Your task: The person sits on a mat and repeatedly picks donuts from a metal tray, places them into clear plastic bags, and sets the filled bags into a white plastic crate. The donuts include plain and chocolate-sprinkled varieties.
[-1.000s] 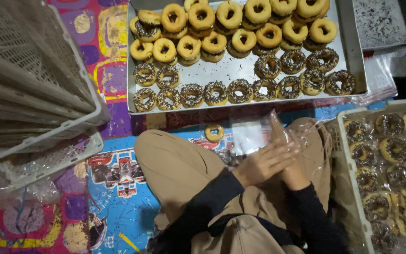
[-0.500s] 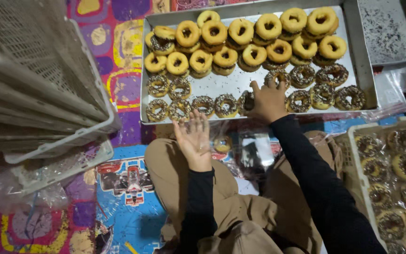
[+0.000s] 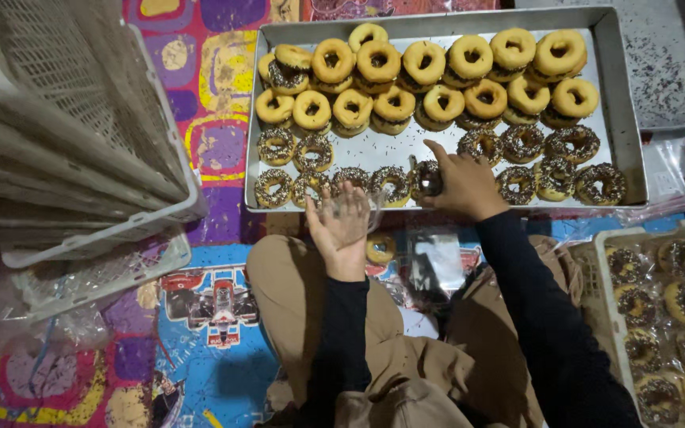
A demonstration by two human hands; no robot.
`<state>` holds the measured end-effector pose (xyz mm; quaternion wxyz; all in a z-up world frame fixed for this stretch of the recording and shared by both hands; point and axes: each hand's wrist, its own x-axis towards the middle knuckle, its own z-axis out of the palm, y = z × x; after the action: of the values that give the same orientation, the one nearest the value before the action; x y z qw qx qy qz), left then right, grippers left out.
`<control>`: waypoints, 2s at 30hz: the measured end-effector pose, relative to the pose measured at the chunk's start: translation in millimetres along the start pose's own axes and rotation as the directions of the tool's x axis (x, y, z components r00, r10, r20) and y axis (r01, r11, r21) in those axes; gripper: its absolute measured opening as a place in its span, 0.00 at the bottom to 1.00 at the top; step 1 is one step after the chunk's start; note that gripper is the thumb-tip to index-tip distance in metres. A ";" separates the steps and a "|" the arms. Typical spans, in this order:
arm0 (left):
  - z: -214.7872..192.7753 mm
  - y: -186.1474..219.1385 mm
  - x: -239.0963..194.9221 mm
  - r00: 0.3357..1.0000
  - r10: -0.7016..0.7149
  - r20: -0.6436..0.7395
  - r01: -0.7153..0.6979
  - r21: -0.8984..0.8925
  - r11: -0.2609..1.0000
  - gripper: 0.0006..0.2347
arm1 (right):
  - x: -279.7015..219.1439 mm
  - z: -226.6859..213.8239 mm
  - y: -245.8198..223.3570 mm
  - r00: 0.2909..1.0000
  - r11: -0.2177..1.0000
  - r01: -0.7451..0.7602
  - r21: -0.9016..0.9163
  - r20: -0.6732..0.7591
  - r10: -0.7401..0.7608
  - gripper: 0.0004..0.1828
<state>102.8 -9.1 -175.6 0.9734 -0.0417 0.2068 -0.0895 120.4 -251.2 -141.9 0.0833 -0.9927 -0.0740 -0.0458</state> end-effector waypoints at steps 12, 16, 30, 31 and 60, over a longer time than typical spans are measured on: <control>4.1 -5.1 11.7 0.997 -0.013 -0.071 -0.004 -0.233 0.972 0.23 | -22.6 -58.5 -25.1 0.921 0.865 0.198 0.462 -0.390 -0.003 0.71; -6.9 -19.3 21.7 0.994 -0.038 -0.105 0.008 -0.272 0.962 0.28 | -78.9 -72.0 -58.2 0.950 0.409 0.018 0.912 -0.144 0.278 0.82; 33.0 -66.0 -52.4 0.920 0.061 0.387 -0.169 0.250 0.953 0.35 | -82.8 -100.1 -115.5 0.985 0.785 0.042 0.618 -0.160 0.072 0.61; 41.2 -61.6 -50.4 0.930 0.102 0.352 -0.212 0.290 0.933 0.38 | -82.3 -98.9 -115.2 0.995 0.662 0.066 0.747 -0.098 0.011 0.55; 118.1 -23.3 -153.8 0.035 -0.674 0.738 -0.901 -0.268 -0.341 0.10 | -140.0 -150.5 -69.5 0.943 0.672 0.328 0.664 -0.267 -0.197 0.10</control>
<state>9.3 2.7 -4.5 0.3153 0.7176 -0.5600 0.2682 -40.1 -228.9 2.4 0.4514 -0.8574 -0.2205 -0.1120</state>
